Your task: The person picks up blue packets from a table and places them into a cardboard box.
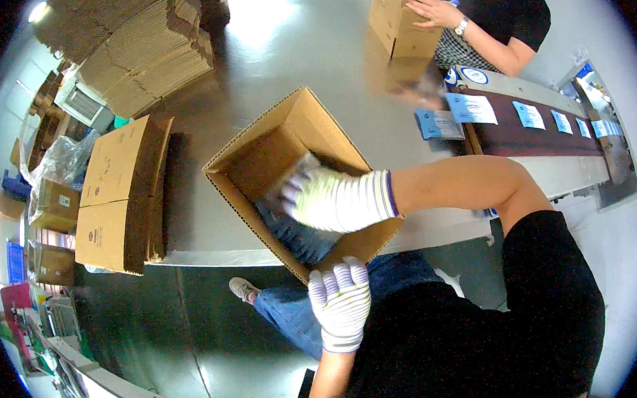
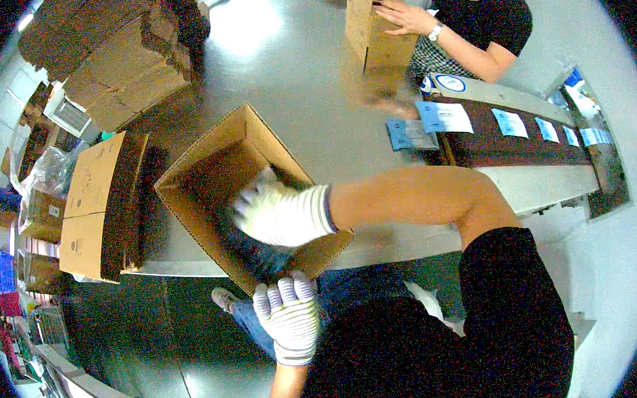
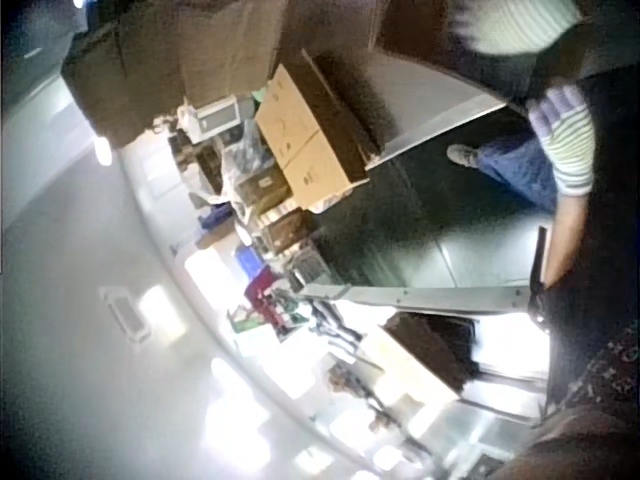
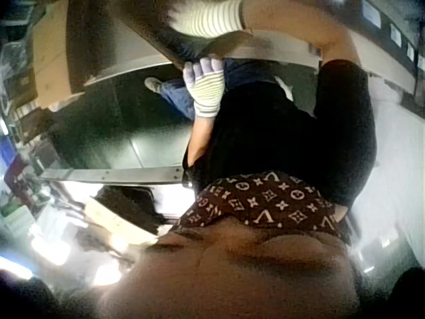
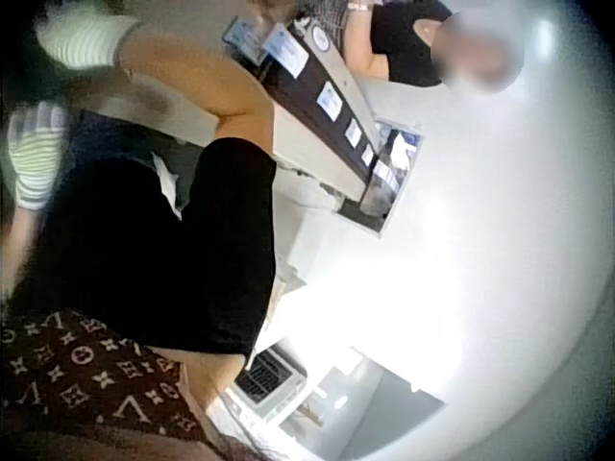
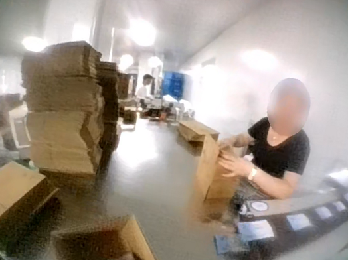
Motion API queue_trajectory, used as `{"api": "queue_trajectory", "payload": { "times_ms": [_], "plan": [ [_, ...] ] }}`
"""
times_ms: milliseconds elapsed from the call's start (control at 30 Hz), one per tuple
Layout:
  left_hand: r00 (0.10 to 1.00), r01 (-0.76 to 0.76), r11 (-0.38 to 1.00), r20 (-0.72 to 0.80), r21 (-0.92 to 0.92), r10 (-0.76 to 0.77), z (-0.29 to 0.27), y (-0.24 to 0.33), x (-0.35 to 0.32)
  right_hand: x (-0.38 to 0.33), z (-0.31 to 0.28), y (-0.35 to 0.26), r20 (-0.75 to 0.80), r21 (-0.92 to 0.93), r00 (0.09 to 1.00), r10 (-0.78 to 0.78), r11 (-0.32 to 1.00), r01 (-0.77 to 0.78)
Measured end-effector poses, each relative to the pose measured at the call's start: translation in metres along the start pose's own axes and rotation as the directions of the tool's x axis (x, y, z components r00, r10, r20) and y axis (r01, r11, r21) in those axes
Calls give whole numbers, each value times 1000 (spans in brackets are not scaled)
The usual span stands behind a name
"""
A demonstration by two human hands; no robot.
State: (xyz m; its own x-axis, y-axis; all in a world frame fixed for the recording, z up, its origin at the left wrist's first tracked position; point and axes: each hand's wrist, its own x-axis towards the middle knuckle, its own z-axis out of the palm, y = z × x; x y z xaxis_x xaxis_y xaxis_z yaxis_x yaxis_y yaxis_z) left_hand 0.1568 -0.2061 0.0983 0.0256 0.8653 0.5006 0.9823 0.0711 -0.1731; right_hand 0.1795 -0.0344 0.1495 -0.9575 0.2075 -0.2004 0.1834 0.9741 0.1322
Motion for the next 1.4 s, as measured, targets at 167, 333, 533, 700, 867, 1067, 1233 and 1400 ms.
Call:
{"api": "queue_trajectory", "payload": {
  "times_ms": [167,333,533,700,867,1067,1233,1400],
  "plan": [
    [1000,13,997,-26,-74,-15,3,-3,-7,-33,31,2,-190,84,967,-170,978,189],
    [1000,31,996,2,-85,-31,0,-8,-2,-95,-25,45,-381,462,925,18,870,174],
    [989,96,986,-101,-139,-111,3,-8,7,-172,-17,152,-400,419,803,443,867,-269],
    [990,87,986,-94,-140,-101,8,-10,6,-234,20,206,-145,449,683,715,663,-599],
    [989,93,988,-107,-119,-106,13,-11,4,-286,63,252,-32,406,558,829,521,-751],
    [993,63,990,-89,-128,-74,14,-11,3,-329,94,300,217,20,300,929,303,-953],
    [992,70,991,-98,-113,-81,13,-12,3,-348,124,310,237,-285,207,949,272,-919],
    [994,73,991,-71,-114,-81,10,-12,6,-353,153,315,305,-333,194,932,295,-896]
  ]
}}
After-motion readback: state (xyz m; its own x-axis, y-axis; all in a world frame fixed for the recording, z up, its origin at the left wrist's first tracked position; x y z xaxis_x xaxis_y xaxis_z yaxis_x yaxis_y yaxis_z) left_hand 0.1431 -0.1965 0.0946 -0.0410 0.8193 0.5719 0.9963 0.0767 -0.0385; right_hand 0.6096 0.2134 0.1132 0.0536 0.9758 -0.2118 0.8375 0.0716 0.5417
